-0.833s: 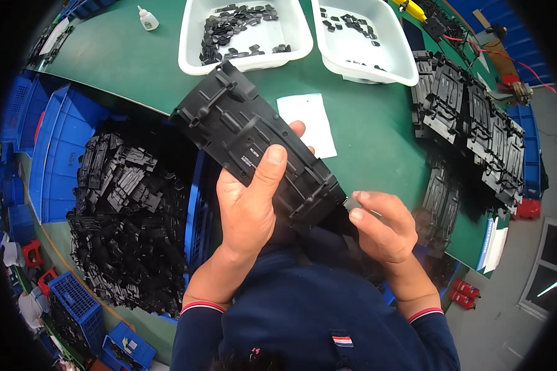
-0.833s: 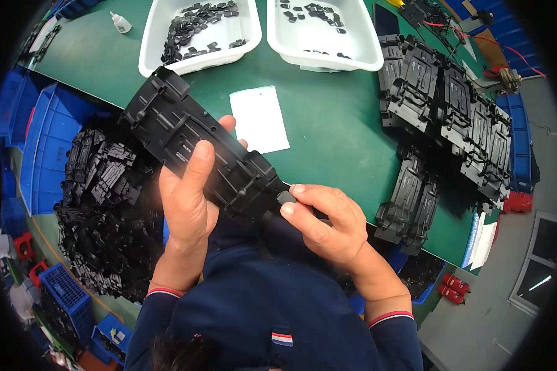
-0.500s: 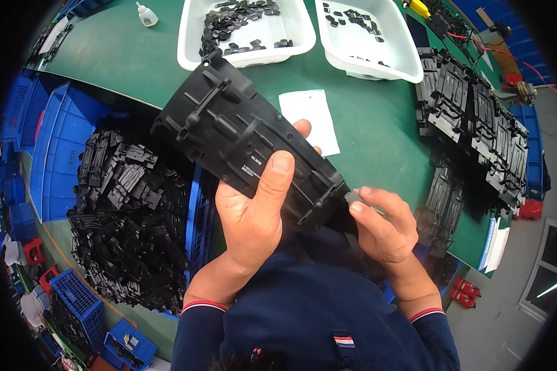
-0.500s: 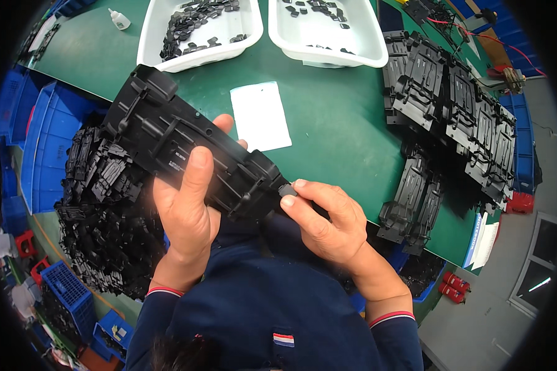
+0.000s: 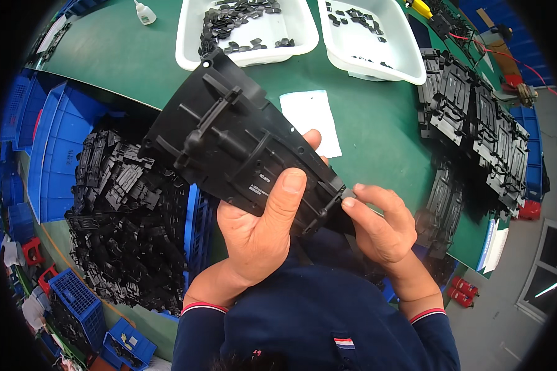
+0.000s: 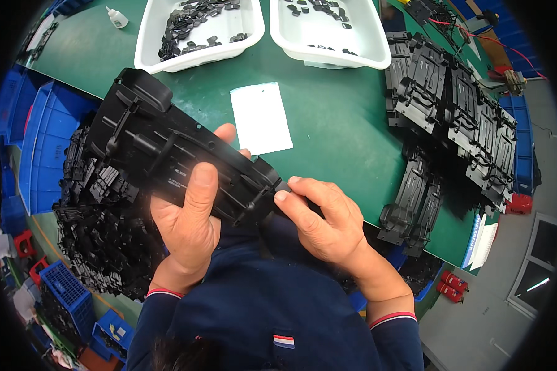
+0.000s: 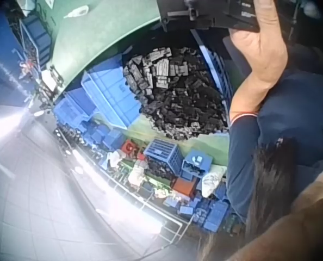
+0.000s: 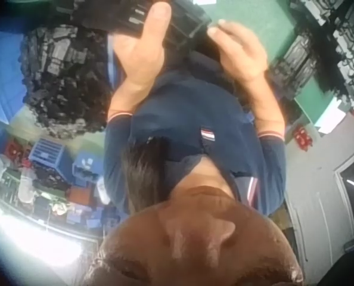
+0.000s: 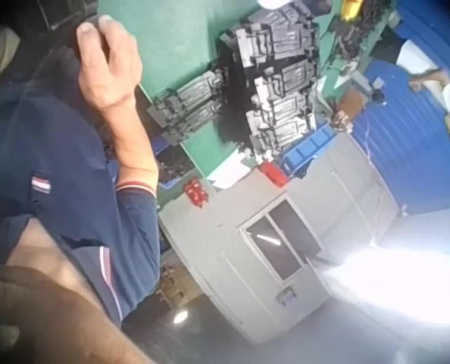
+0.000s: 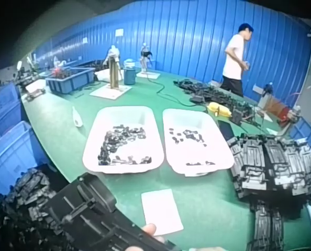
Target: The person assembles small black plastic components onto a larger base part by hand, taking the components from a parts bin and attaching them to the base.
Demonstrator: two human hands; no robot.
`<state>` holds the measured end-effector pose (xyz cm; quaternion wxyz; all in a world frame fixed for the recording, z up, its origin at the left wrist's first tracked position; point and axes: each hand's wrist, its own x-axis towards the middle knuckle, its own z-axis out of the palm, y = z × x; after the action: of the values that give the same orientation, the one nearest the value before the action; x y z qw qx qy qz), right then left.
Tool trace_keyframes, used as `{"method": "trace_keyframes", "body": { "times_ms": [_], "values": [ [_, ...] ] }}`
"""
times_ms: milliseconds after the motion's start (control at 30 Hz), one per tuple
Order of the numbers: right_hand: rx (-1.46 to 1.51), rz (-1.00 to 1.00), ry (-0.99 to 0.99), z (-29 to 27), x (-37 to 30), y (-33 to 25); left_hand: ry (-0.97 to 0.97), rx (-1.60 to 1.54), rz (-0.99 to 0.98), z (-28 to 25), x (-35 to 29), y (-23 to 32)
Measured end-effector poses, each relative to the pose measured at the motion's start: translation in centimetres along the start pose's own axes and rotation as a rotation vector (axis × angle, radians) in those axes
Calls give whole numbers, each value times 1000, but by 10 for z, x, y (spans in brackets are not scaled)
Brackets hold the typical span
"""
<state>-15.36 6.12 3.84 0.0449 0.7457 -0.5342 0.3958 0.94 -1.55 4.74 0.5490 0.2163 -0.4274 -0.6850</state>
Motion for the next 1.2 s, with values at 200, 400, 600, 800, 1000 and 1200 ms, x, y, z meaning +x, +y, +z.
{"method": "trace_keyframes", "body": {
  "times_ms": [200, 400, 600, 800, 1000, 1200],
  "values": [
    [3, 4, -20, -2, 2, -1, 53, 19, -29, 4, -2, 3],
    [65, 46, -39, -4, 3, 1, 29, 8, -46, 4, -2, 2],
    [123, 26, -19, 0, 6, 3, 21, -27, -47, 2, -4, 2],
    [200, 111, -88, 9, 19, 4, 140, -84, -127, -16, 0, -6],
    [233, 208, -119, 11, 87, 27, 319, -166, -307, -45, 0, -9],
    [92, 287, -222, 65, 183, 74, 302, -196, -319, -55, -4, -7]
  ]
}}
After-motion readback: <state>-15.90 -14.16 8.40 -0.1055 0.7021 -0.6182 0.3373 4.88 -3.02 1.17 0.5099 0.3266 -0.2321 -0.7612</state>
